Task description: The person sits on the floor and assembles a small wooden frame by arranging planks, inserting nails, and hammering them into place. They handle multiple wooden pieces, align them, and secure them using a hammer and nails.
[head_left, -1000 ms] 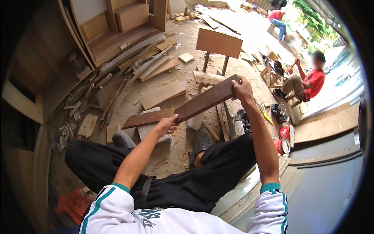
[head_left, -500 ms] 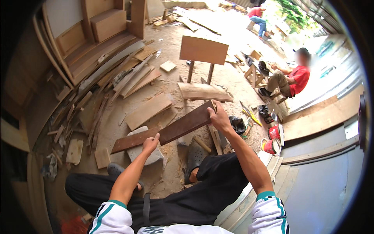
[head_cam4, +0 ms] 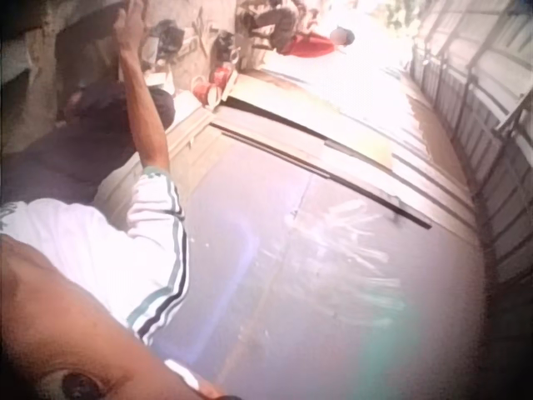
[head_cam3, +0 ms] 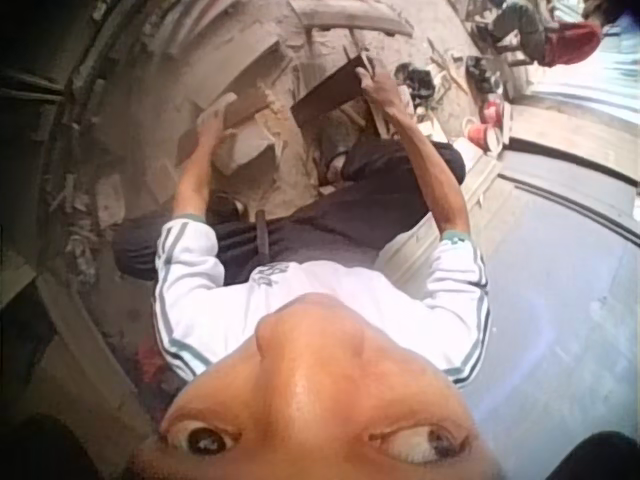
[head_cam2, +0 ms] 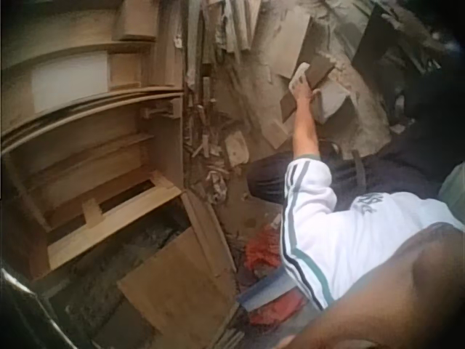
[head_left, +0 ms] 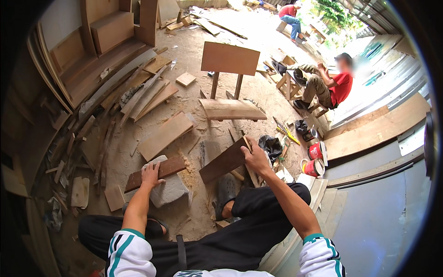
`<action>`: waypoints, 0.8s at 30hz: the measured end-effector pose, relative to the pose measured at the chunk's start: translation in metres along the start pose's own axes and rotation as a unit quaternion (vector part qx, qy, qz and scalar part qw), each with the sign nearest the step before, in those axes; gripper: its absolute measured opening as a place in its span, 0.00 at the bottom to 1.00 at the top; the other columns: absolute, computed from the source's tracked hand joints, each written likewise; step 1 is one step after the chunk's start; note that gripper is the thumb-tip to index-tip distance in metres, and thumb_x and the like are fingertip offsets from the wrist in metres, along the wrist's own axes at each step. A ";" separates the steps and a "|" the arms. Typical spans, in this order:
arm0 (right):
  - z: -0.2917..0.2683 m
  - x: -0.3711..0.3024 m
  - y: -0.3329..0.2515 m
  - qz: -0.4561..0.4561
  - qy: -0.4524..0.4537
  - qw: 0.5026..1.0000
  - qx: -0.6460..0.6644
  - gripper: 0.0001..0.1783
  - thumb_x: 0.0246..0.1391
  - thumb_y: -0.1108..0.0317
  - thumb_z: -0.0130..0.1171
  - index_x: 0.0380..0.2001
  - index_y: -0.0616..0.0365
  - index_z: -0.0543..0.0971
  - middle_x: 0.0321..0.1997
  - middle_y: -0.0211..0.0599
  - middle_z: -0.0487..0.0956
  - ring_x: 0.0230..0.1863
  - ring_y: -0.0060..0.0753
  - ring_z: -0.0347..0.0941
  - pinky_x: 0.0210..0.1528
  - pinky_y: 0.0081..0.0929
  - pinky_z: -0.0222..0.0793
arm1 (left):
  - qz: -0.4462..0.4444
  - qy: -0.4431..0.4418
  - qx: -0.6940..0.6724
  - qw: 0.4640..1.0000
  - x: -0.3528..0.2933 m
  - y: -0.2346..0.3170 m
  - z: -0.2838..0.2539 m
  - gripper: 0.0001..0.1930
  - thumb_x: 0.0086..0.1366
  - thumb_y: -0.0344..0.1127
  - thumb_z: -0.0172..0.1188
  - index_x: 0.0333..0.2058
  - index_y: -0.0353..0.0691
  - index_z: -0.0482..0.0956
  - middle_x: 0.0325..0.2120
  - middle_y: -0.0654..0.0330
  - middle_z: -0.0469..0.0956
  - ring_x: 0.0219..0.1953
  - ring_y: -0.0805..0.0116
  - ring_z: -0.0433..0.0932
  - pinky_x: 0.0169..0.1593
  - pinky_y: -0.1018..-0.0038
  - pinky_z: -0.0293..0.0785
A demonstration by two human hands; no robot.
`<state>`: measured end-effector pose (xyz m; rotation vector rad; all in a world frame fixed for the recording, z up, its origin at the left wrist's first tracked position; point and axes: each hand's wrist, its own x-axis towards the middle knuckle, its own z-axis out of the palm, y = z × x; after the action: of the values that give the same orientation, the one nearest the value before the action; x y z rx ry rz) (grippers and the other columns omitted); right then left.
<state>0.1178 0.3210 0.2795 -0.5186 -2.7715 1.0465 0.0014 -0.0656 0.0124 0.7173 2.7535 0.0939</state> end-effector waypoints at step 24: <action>0.079 0.019 -0.080 -0.011 -0.016 0.962 0.272 0.26 0.64 0.64 0.53 0.65 0.52 0.66 0.34 0.41 0.80 0.21 0.25 0.73 0.23 0.29 0.71 | -0.311 0.053 -0.365 0.876 -0.041 -0.176 -0.068 0.46 0.60 0.69 0.52 0.63 0.33 0.63 0.61 0.47 0.66 0.62 0.47 0.66 0.60 0.48 0.64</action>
<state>0.0598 0.2231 0.2730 -0.3874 -2.3447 1.7326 -0.0668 -0.2389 0.0644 -0.3809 2.5769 0.9773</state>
